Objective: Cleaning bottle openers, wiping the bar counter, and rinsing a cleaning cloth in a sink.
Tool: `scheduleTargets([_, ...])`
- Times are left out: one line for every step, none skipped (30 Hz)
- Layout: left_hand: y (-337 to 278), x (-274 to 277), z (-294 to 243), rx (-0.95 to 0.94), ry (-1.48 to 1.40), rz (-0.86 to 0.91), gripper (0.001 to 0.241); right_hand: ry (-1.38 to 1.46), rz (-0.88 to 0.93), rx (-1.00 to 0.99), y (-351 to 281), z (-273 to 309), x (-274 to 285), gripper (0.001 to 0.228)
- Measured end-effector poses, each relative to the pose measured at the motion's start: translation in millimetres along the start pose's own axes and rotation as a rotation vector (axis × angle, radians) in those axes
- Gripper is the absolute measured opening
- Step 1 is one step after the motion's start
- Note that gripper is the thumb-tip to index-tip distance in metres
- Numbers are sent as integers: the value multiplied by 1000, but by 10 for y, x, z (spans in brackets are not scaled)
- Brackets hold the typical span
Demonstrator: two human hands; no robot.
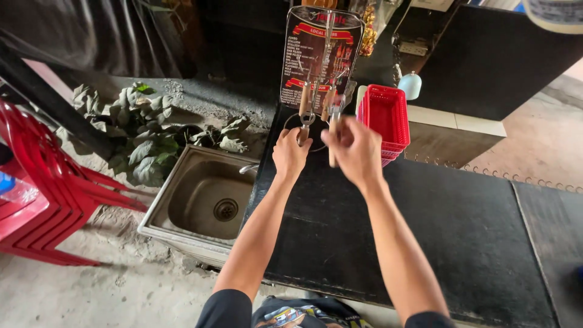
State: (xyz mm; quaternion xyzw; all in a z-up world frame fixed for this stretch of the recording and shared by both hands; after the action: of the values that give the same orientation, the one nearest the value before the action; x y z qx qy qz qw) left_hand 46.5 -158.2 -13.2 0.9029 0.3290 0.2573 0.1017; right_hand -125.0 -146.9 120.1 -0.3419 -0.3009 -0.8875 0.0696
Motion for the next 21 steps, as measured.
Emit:
scheduleTargets([1, 16, 8, -5, -3, 3, 35, -3, -6, -1, 107, -6, -2, 30])
scheduleTargets([2, 30, 19, 2, 3, 10, 34, 15, 25, -71, 212, -40, -16, 27])
scheduleTargets([13, 29, 24, 9, 6, 16, 33, 31, 56, -139, 329, -82, -22, 24])
scheduleTargets([10, 40, 31, 4, 1, 18, 33, 28, 50, -139, 412, -248, -68, 24])
scheduleTargets([6, 58, 54, 24, -2, 25, 34, -21, 9, -89, 507, -387, -107, 23])
scheduleTargets([1, 73, 78, 44, -6, 32, 36, -69, -32, -39, 602, -526, -146, 23])
scheduleTargets([-4, 107, 81, 44, -8, 28, 36, -69, -32, -35, 667, -579, -159, 23])
scheduleTargets([-8, 138, 76, 23, 10, 19, 42, -98, -16, -96, 733, -664, -178, 22])
scheduleTargets([-34, 171, 84, 4, 30, 14, 48, -125, 3, -162, 775, -756, -206, 22])
scheduleTargets([-45, 195, 85, 7, 31, 13, 48, -124, 6, -163, 818, -813, -239, 22])
scheduleTargets([-50, 204, 93, 40, 39, 51, 48, -121, -5, -109, 871, -846, -263, 21])
scheduleTargets([-57, 212, 98, 73, 48, 89, 48, -117, -16, -55, 922, -880, -284, 21])
scheduleTargets([-68, 221, 104, 73, 50, 87, 48, -115, -15, -54, 955, -931, -333, 21])
scheduleTargets([-78, 233, 96, 45, 43, 74, 47, -143, -17, -48, 987, -981, -380, 19])
scheduleTargets([-89, 247, 87, 16, 37, 61, 46, -170, -19, -42, 1021, -1028, -425, 21])
scheduleTargets([-91, 271, 60, 17, 39, 59, 46, -168, -18, -40, 1023, -1016, -438, 21])
scheduleTargets([-97, 285, 43, 37, 28, 80, 45, -152, 8, -94, 1024, -1027, -461, 19])
scheduleTargets([-105, 299, 25, 56, 16, 102, 45, -135, 34, -147, 1022, -1038, -485, 17])
scheduleTargets([-106, 308, 25, 59, 20, 99, 45, -132, 38, -145, 1031, -1032, -497, 17])
scheduleTargets([-110, 302, 32, 81, 33, 131, 42, -152, 32, -141, 1040, -1026, -504, 18])
scheduleTargets([-121, 290, 36, 102, 45, 165, 38, -174, 26, -139, 1041, -1025, -504, 18])
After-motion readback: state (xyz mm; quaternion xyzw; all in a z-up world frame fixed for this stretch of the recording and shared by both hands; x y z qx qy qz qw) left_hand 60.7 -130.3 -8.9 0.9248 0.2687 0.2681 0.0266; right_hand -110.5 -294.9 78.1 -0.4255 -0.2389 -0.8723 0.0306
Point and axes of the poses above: each hand's wrist, its own y-axis towards the middle knuckle, its own x-axis out of the back of the hand, z = x × y, the point moved 4 cm from there along y, towards the middle knuckle, and after that the axes turned 7 degrees about -y, right-handed, at the moved point
